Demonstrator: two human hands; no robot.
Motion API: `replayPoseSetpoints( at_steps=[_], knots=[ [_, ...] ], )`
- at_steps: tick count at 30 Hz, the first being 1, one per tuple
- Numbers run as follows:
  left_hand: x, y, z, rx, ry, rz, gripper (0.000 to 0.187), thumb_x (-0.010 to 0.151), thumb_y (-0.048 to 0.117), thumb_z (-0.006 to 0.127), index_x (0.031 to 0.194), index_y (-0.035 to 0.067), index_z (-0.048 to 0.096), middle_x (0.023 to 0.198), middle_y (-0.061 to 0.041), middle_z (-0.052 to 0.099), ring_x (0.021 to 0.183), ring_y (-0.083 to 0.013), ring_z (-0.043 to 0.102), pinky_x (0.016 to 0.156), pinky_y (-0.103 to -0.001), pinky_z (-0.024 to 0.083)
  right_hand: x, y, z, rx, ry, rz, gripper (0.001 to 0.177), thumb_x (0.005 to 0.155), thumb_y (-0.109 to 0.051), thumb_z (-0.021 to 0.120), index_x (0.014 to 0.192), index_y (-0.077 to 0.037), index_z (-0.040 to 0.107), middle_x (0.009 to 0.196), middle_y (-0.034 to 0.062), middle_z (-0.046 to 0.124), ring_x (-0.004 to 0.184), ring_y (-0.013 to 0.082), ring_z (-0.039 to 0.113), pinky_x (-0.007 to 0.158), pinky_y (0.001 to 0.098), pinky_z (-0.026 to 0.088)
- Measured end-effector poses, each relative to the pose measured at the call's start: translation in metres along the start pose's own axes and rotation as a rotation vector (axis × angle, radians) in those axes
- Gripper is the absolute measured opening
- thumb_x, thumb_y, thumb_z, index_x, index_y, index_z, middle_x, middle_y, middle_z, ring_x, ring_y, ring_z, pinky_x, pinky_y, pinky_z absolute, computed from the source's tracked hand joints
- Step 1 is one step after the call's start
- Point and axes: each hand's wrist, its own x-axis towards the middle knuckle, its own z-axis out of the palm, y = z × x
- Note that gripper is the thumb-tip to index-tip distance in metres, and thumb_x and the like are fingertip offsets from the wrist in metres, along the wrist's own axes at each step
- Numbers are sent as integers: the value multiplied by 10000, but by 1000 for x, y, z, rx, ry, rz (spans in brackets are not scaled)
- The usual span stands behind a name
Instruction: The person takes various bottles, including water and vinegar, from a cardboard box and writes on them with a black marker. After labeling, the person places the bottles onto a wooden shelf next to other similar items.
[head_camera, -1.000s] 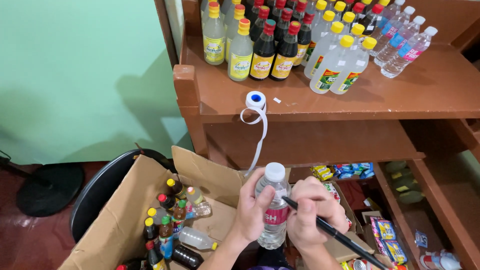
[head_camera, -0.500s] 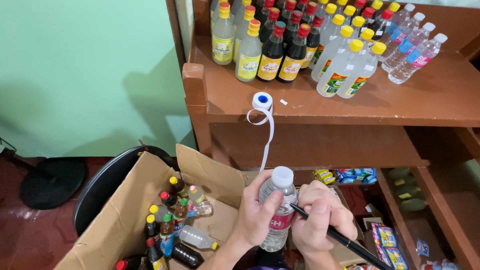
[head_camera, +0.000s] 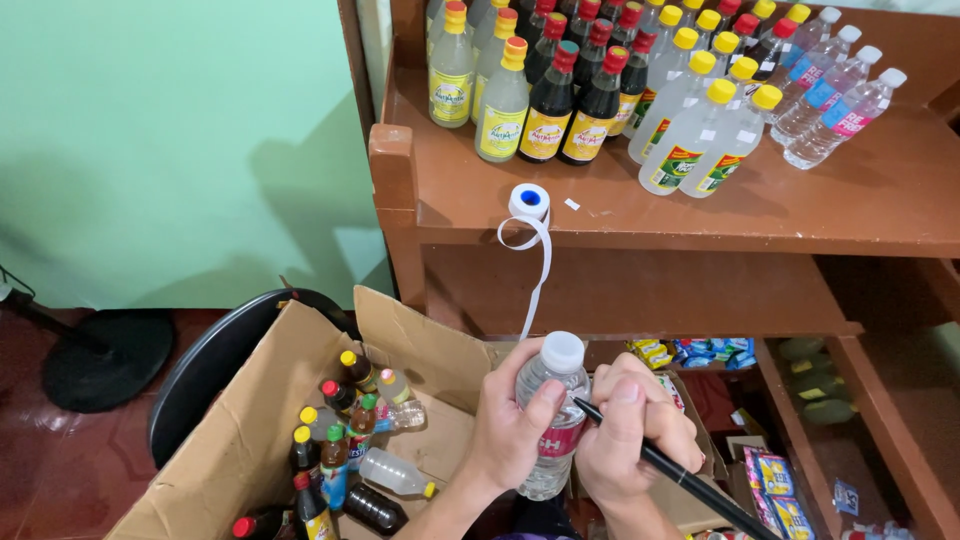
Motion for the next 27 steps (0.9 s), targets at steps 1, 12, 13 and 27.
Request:
replayPoseSetpoints(
  at_steps=[1, 12, 13, 27],
  knots=[
    [0, -1, 0, -1, -1, -3, 482, 946, 366, 646, 1231, -22, 626, 1022, -64, 716, 956, -122, 648, 871, -298, 546, 0, 0, 0, -2, 1, 2, 362, 1039, 17, 485, 744, -17, 278, 624, 130, 502, 557, 149, 390, 451, 299, 378],
    [-1, -7, -1, -44, -1, -24, 519, 945, 422, 653, 1225, -14, 620, 1030, -63, 711, 962, -119, 647, 877, -296, 543, -2, 3, 2, 32, 43, 32, 406, 995, 97, 476, 713, -53, 227, 613, 115, 476, 561, 133, 366, 485, 317, 359],
    [0, -7, -1, -44, -4, -24, 519, 945, 422, 653, 1225, -14, 620, 1030, -63, 711, 962, -119, 647, 877, -296, 543, -3, 5, 1, 30, 45, 31, 406, 995, 97, 476, 713, -53, 227, 613, 115, 476, 561, 133, 366, 485, 317, 359],
    [13, -27, -1, -160, -77, -57, 546, 968, 452, 645, 1235, -23, 608, 1033, -54, 694, 958, -121, 636, 870, -291, 530, -4, 30, -14, 484, 246, 223, 329, 1120, -211, 489, 856, -45, 386, 617, 79, 430, 525, 107, 343, 456, 288, 291]
  ],
)
